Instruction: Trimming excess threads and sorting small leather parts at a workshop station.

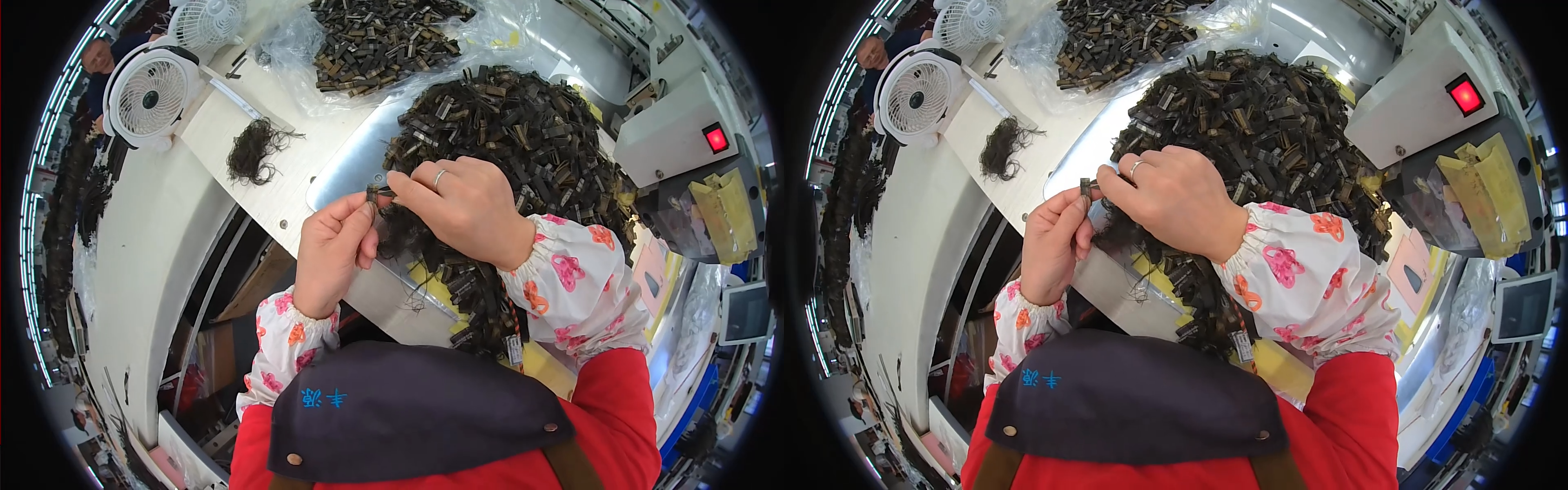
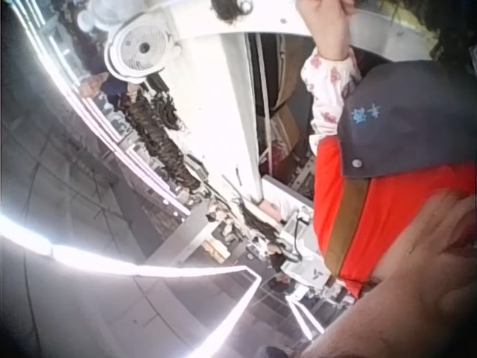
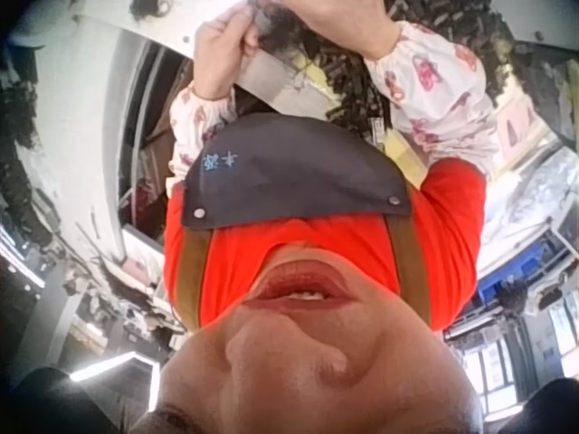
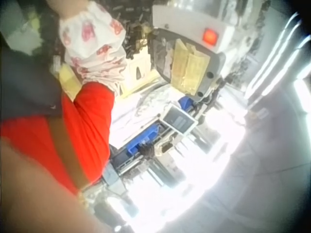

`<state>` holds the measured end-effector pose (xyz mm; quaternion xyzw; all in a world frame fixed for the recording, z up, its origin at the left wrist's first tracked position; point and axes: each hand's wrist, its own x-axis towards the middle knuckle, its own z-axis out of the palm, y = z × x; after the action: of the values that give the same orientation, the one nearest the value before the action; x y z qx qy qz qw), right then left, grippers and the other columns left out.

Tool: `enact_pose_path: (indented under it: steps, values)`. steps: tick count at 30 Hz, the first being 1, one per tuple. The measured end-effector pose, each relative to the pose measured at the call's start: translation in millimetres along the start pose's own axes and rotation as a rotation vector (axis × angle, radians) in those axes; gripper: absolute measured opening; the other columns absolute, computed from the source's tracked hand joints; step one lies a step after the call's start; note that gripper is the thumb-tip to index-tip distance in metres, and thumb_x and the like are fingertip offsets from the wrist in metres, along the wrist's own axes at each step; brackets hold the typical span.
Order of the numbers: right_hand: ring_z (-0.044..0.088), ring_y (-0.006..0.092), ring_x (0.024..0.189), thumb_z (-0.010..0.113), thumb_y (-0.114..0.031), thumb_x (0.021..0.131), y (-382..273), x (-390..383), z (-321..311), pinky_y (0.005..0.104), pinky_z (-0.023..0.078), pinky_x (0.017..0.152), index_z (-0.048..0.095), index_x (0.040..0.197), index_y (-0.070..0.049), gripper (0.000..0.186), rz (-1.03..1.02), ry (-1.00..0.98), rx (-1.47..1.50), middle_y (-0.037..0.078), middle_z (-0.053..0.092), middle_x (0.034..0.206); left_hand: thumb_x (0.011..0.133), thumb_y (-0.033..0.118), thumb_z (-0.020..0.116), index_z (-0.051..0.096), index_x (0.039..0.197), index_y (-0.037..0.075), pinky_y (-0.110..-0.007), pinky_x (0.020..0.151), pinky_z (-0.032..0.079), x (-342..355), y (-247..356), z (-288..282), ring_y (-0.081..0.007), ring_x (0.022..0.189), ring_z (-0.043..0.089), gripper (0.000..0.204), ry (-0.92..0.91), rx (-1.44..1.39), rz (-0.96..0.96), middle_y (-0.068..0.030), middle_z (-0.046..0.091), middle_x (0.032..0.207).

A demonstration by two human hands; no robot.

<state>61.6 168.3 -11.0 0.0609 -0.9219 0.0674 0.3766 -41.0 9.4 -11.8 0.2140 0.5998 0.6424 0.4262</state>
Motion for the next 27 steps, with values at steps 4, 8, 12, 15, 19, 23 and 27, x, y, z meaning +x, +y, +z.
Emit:
enact_pose_path:
  steps: [4, 8, 12, 15, 19, 23, 27]
  values:
    - [0.057, 0.0147, 0.056, 0.061, -0.007, 0.066, -1, -1, 0, 0.0269, 0.044, 0.047, 0.064, 0.093, -0.006, 0.027, -0.009, -0.034, -0.028, 0.000, 0.057, 0.070, 0.093, 0.014, 0.046, 0.061, 0.103, -0.001, -0.016, 0.043, 0.032, 0, 1, 0, -0.0021, 0.045, 0.040, 0.023, 0.007, 0.040, -0.008, 0.0040, 0.049, 0.055]
    - [0.057, 0.0148, 0.056, 0.061, -0.008, 0.066, -2, -1, -1, 0.0271, 0.044, 0.048, 0.064, 0.092, -0.006, 0.027, -0.022, -0.039, -0.019, 0.000, 0.057, 0.070, 0.093, 0.013, 0.047, 0.061, 0.102, -0.001, -0.016, 0.043, 0.032, 0, 1, -5, -0.0016, 0.045, 0.039, 0.023, -0.013, 0.062, -0.018, 0.0041, 0.048, 0.055]
    - [0.057, 0.0148, 0.056, 0.061, -0.009, 0.066, -2, 0, -2, 0.0273, 0.044, 0.048, 0.063, 0.091, -0.006, 0.026, -0.034, -0.060, -0.009, 0.000, 0.056, 0.069, 0.093, 0.013, 0.047, 0.061, 0.102, -0.001, -0.016, 0.042, 0.031, 1, 4, -5, -0.0012, 0.045, 0.039, 0.022, -0.055, 0.118, -0.038, 0.0044, 0.048, 0.055]
    - [0.057, 0.0150, 0.056, 0.062, -0.010, 0.067, -1, 0, 1, 0.0276, 0.044, 0.048, 0.063, 0.091, -0.006, 0.024, -0.029, -0.084, 0.027, 0.001, 0.056, 0.068, 0.093, 0.013, 0.048, 0.061, 0.102, -0.001, -0.016, 0.042, 0.031, 2, 4, -7, -0.0010, 0.046, 0.039, 0.022, -0.067, 0.143, -0.046, 0.0044, 0.048, 0.056]
    - [0.058, 0.0187, 0.057, 0.065, -0.011, 0.072, 2, 1, 1, 0.0276, 0.045, 0.049, 0.062, 0.091, -0.005, 0.020, 0.041, -0.194, 0.149, 0.003, 0.057, 0.069, 0.093, 0.014, 0.048, 0.061, 0.102, -0.001, -0.016, 0.042, 0.030, 3, 5, -9, -0.0009, 0.046, 0.040, 0.022, -0.106, 0.121, -0.033, 0.0044, 0.048, 0.057]
    - [0.060, 0.0182, 0.060, 0.066, -0.009, 0.077, -1, 2, 4, 0.0253, 0.046, 0.053, 0.061, 0.089, -0.003, 0.015, 0.265, -0.051, 0.521, 0.005, 0.061, 0.071, 0.093, 0.013, 0.048, 0.061, 0.102, -0.001, -0.016, 0.042, 0.030, 2, 7, -6, -0.0007, 0.046, 0.040, 0.021, -0.129, 0.087, -0.059, 0.0045, 0.048, 0.057]
    - [0.061, 0.0123, 0.067, 0.065, -0.008, 0.080, -1, 2, -4, 0.0237, 0.046, 0.059, 0.058, 0.087, 0.001, 0.013, 0.459, -0.159, 0.756, 0.008, 0.063, 0.073, 0.092, 0.012, 0.048, 0.061, 0.102, -0.001, -0.016, 0.042, 0.030, -2, 6, -3, -0.0011, 0.047, 0.039, 0.021, -0.166, 0.133, -0.069, 0.0051, 0.047, 0.058]
